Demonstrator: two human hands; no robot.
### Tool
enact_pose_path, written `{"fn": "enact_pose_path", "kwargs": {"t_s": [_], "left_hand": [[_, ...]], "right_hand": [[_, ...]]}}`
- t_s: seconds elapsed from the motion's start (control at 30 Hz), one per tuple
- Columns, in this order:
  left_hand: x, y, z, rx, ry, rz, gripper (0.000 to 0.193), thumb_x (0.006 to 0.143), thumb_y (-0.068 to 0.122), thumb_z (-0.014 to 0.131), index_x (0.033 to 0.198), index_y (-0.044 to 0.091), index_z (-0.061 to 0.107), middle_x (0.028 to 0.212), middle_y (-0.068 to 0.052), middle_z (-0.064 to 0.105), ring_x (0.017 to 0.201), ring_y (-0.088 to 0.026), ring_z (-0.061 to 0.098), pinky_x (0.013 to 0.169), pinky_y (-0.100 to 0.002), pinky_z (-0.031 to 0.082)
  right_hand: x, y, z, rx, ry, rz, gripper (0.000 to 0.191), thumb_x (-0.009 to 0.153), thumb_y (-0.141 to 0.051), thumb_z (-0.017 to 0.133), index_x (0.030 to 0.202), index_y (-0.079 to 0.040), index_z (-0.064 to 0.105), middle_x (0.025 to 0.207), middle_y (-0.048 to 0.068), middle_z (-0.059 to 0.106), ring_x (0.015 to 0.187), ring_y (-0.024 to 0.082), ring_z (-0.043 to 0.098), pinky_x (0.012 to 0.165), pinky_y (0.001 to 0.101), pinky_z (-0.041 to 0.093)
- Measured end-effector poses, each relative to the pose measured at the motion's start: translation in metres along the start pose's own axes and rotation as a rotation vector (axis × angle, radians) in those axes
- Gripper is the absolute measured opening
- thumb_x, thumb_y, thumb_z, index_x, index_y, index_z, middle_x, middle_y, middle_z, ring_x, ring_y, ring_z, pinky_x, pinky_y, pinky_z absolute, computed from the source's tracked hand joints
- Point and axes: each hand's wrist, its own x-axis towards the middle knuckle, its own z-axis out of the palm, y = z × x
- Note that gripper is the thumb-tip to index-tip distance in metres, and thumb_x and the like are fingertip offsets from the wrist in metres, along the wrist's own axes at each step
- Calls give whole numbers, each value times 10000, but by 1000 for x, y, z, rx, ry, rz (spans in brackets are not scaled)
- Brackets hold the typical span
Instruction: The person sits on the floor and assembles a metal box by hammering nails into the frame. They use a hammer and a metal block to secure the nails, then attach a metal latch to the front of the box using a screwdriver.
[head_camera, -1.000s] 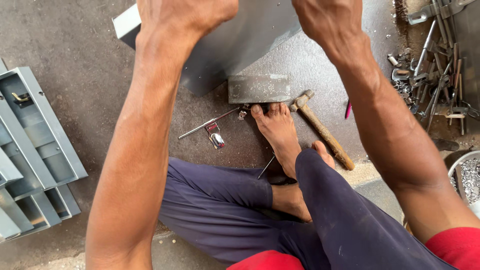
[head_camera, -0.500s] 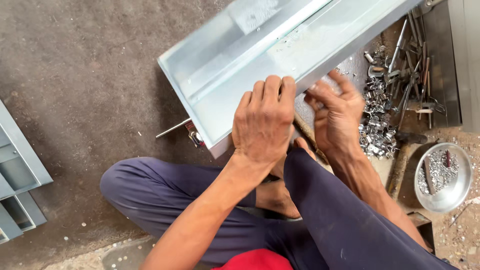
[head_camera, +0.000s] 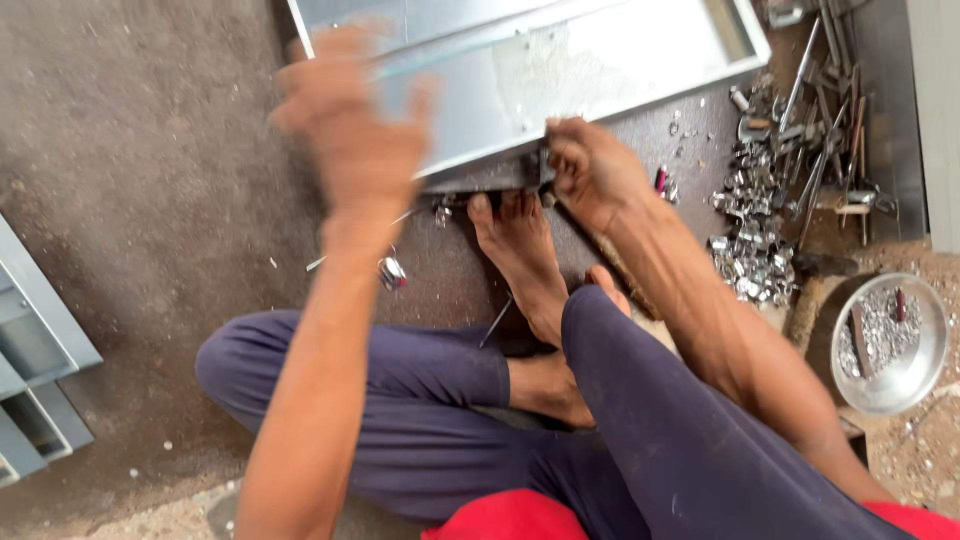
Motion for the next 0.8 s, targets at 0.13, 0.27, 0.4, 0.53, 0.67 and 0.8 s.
{"fn": "enact_pose_path", "kwargs": {"t_s": [0.13, 0.27, 0.4, 0.53, 0.67, 0.8], "left_hand": [[14, -50, -23, -242, -189, -746, 965, 828, 494, 855, 1506, 14, 364, 1529, -270, 374, 1418, -410, 358, 1143, -624, 309], [10, -61, -12, -609, -427, -1126, 1003, 806, 492, 889, 1419, -129, 395, 1498, -333, 446, 1409, -357, 385, 1110, -610, 281], [5, -46, 0, -285, -423, -915, 685, 637, 359, 969, 1025, -144, 713, 1059, -278, 763, 951, -320, 752, 827, -399, 604], [2, -37, -9, -243, -281, -541, 466, 690, 334, 977, 897, -25, 763, 819, -165, 775, 707, -242, 736, 681, -356, 580], [-4, -39, -14, -348, -255, -409, 426, 768, 323, 939, 985, 0, 767, 858, -143, 787, 747, -222, 760, 722, -349, 610], [-6, -48, -8, -299, -193, -253, 486, 782, 351, 980, 986, -33, 763, 875, -157, 792, 769, -232, 764, 741, -372, 601]], "right_hand": [[14, 17, -4, 63, -47, 6, 194, 872, -189, 785, 949, -93, 635, 757, -16, 642, 662, 81, 552, 532, 232, 386], [0, 7, 11, -19, 16, 0, 280, 849, -201, 797, 1054, -38, 698, 758, -18, 661, 657, 87, 544, 551, 245, 402], [-33, 6, -16, -611, 112, -385, 460, 877, -313, 807, 1183, -20, 630, 822, 7, 683, 769, 153, 634, 688, 302, 491], [-56, 48, -98, -1473, 117, -731, 426, 815, -343, 814, 1050, -15, 679, 857, 167, 678, 804, 359, 640, 702, 442, 509], [-80, 74, -152, -1596, 88, -793, 368, 871, -301, 785, 1069, -14, 666, 904, 161, 671, 772, 334, 600, 667, 448, 476], [-131, 46, -143, -1207, 195, -166, 295, 958, -296, 682, 1110, -44, 664, 703, 121, 595, 585, 215, 512, 511, 398, 404]]}}
